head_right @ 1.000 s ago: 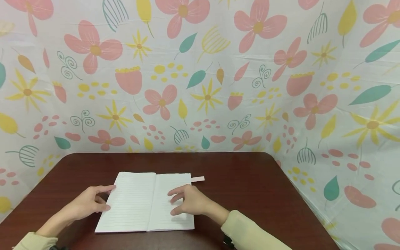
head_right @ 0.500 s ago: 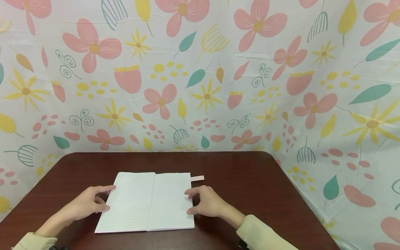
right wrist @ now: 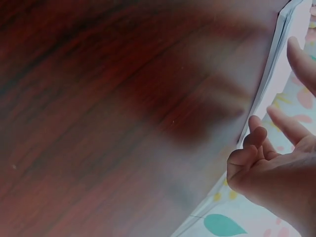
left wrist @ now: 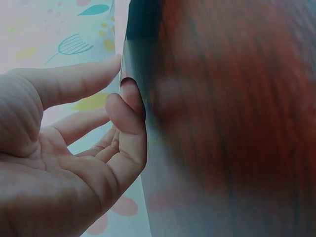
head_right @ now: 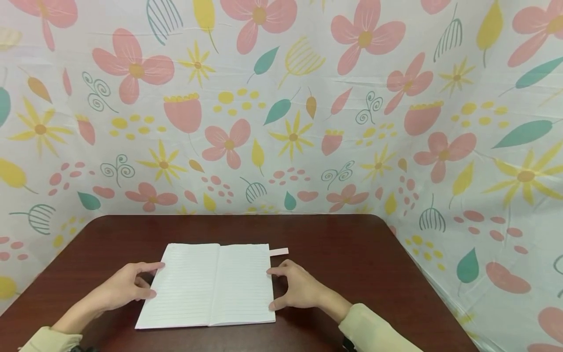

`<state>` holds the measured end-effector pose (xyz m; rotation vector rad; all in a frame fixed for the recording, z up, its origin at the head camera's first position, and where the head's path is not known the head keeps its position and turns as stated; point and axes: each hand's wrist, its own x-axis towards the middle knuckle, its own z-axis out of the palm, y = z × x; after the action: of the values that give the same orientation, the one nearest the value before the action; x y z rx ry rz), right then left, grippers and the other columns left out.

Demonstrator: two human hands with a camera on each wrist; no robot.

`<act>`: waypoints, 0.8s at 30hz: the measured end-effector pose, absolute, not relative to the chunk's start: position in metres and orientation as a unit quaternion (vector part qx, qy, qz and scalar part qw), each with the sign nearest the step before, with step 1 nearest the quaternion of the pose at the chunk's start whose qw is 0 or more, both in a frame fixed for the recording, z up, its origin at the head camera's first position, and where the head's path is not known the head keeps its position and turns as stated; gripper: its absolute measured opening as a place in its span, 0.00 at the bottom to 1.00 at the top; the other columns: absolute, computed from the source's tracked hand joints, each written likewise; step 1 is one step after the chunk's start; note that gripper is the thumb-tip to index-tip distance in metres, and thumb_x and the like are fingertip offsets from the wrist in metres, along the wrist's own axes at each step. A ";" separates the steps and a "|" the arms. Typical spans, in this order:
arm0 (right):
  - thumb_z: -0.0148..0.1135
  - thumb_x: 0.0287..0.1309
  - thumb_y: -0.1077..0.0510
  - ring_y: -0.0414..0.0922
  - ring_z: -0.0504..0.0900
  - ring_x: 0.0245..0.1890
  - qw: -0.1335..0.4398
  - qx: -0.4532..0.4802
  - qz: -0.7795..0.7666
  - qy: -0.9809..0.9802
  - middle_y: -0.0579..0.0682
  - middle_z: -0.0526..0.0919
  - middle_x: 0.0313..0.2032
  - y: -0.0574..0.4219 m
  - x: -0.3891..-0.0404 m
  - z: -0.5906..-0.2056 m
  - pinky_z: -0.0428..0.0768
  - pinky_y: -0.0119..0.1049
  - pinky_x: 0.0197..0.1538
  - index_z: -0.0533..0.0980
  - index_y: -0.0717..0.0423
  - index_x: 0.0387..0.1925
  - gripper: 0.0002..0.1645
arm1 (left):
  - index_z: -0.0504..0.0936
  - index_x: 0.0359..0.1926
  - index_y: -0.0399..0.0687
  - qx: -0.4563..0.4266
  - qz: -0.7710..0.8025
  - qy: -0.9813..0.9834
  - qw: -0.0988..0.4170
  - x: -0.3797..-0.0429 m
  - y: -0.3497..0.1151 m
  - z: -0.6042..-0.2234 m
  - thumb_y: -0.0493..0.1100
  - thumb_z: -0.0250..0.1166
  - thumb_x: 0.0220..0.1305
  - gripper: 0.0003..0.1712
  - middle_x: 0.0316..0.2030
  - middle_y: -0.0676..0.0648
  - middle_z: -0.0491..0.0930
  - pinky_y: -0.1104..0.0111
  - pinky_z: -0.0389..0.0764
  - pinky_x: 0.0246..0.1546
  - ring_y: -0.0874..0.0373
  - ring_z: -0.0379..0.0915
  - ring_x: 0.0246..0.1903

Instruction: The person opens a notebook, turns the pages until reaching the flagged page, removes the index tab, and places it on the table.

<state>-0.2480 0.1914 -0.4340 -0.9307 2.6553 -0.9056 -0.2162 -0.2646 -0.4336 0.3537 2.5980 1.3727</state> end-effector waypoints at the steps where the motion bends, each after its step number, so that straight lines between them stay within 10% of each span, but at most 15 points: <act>1: 0.87 0.46 0.47 0.51 0.76 0.51 0.096 -0.313 -0.306 0.894 0.51 0.75 0.52 0.192 -0.249 -0.434 0.77 0.47 0.54 0.79 0.57 0.67 0.47 | 0.72 0.69 0.23 0.119 0.463 0.874 0.091 -0.216 -0.264 -0.434 0.28 0.76 0.57 0.40 0.54 0.32 0.76 0.62 0.80 0.29 0.49 0.80 0.31; 24: 0.88 0.44 0.45 0.52 0.70 0.50 0.099 -0.287 -0.311 0.901 0.54 0.71 0.53 0.187 -0.257 -0.439 0.72 0.48 0.50 0.77 0.56 0.70 0.52 | 0.70 0.70 0.22 0.109 0.472 0.868 0.104 -0.217 -0.264 -0.434 0.27 0.76 0.57 0.41 0.54 0.33 0.74 0.62 0.80 0.30 0.49 0.82 0.32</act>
<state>-0.2568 0.1871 -0.4393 -0.8497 2.6636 -0.9185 -0.2174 -0.2644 -0.4337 0.3229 2.5615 1.3938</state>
